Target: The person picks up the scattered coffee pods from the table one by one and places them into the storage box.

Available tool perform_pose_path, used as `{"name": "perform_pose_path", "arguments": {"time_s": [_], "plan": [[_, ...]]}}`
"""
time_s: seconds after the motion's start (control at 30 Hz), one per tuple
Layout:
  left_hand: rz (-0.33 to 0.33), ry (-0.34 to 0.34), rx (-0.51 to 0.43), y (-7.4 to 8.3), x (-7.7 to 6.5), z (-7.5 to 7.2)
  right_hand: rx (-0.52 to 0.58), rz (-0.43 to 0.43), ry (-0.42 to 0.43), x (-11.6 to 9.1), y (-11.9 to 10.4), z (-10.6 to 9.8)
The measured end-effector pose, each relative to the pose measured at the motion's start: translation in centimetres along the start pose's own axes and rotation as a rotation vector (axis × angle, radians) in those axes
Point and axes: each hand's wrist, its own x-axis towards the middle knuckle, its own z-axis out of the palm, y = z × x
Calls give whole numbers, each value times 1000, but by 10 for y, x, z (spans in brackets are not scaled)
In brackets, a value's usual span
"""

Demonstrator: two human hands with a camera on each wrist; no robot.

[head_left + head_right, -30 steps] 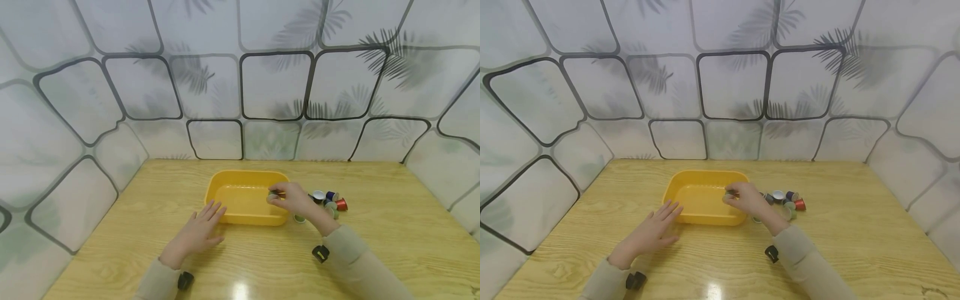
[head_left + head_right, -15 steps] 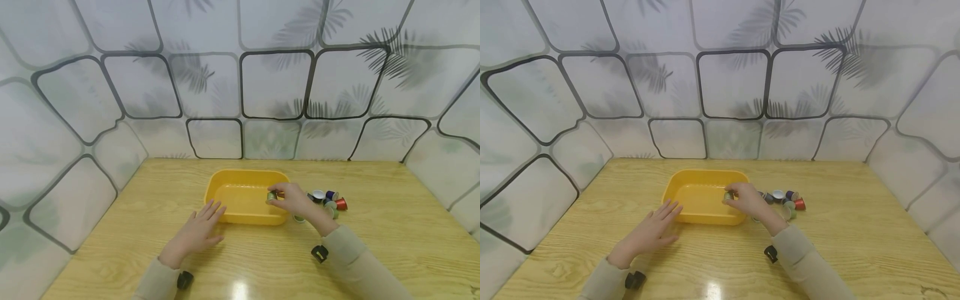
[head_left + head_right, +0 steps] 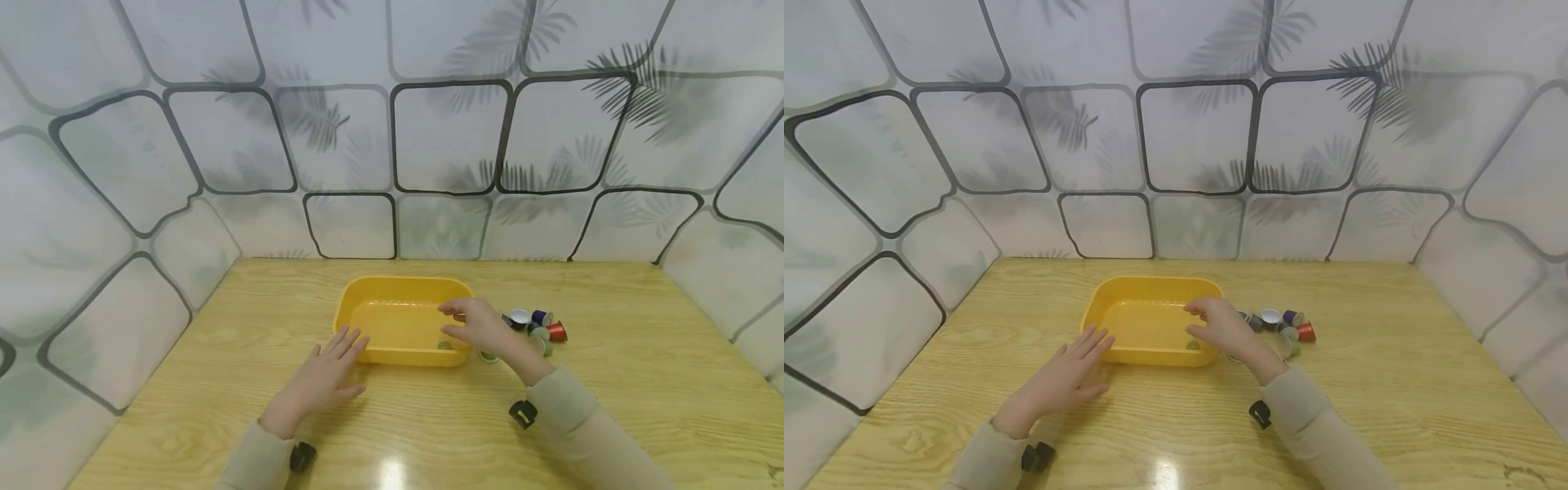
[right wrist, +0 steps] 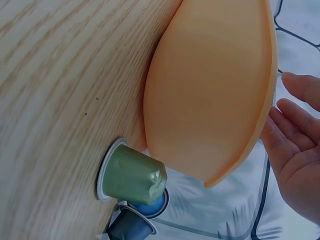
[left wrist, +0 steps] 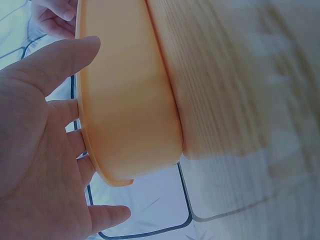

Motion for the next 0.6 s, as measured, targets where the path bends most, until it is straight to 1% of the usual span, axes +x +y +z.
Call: {"name": "perform_pose_path", "arguments": {"time_s": [0.23,0.47,0.6], "plan": [[-3,5,5,-1,0,2,20,23,-2,-4,1,-3],[5,10,11,-3,1,3,45,22,22,-10,0,-10],[6,11,11,-3,1,4,22,13,34,-15,3,-14]]}}
